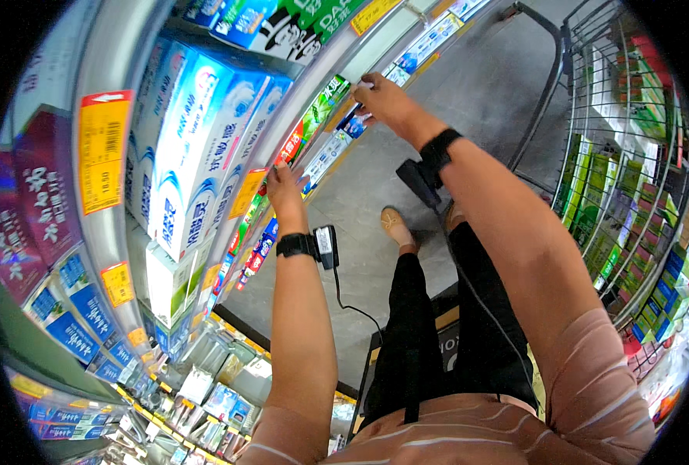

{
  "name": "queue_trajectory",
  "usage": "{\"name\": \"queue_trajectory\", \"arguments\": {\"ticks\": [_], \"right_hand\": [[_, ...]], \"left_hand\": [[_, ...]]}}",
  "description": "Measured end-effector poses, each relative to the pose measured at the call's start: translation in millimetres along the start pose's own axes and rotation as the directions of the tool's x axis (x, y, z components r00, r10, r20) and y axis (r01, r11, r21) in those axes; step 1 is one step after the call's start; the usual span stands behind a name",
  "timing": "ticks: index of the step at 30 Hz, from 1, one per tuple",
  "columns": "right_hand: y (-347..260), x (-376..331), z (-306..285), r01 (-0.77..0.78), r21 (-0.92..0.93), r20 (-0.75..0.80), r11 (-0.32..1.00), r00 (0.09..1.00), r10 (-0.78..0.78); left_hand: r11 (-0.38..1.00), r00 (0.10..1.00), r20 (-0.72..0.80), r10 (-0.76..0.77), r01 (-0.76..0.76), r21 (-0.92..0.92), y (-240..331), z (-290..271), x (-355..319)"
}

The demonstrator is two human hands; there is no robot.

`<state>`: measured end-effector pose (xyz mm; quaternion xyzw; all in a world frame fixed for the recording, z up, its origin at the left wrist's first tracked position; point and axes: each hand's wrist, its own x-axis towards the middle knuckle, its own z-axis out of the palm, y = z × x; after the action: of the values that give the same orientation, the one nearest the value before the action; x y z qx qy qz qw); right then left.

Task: The person is restocking toothpaste boxes on a supermarket shelf. They pick up boxes from a shopping cart, inspect them, and place them onto the shelf in an organized manner. The person handles multiple boxes of different brands, including Colgate and Darlie, and occasionally adjusts the price tags on the shelf.

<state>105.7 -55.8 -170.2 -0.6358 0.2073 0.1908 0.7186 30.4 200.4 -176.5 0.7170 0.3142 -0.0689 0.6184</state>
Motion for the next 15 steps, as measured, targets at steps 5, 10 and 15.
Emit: {"name": "queue_trajectory", "arguments": {"ticks": [5,10,15], "right_hand": [[-25.5,-79.8,-31.6,-0.071,0.300,-0.064,0.951,0.993,0.095],[-132.5,-176.4,-74.3,0.077,0.430,-0.080,0.899,0.996,-0.047],[-273.3,-263.9,-180.5,0.517,0.416,-0.353,0.748,0.850,-0.391]], "left_hand": [[0.956,0.977,0.166,-0.137,0.086,0.280,22.8,8.1,-80.7],[0.910,0.859,0.388,-0.333,0.186,0.369,24.3,17.6,-165.5],[0.918,0.765,0.563,-0.314,0.093,0.386,89.7,65.0,-214.0]]}}
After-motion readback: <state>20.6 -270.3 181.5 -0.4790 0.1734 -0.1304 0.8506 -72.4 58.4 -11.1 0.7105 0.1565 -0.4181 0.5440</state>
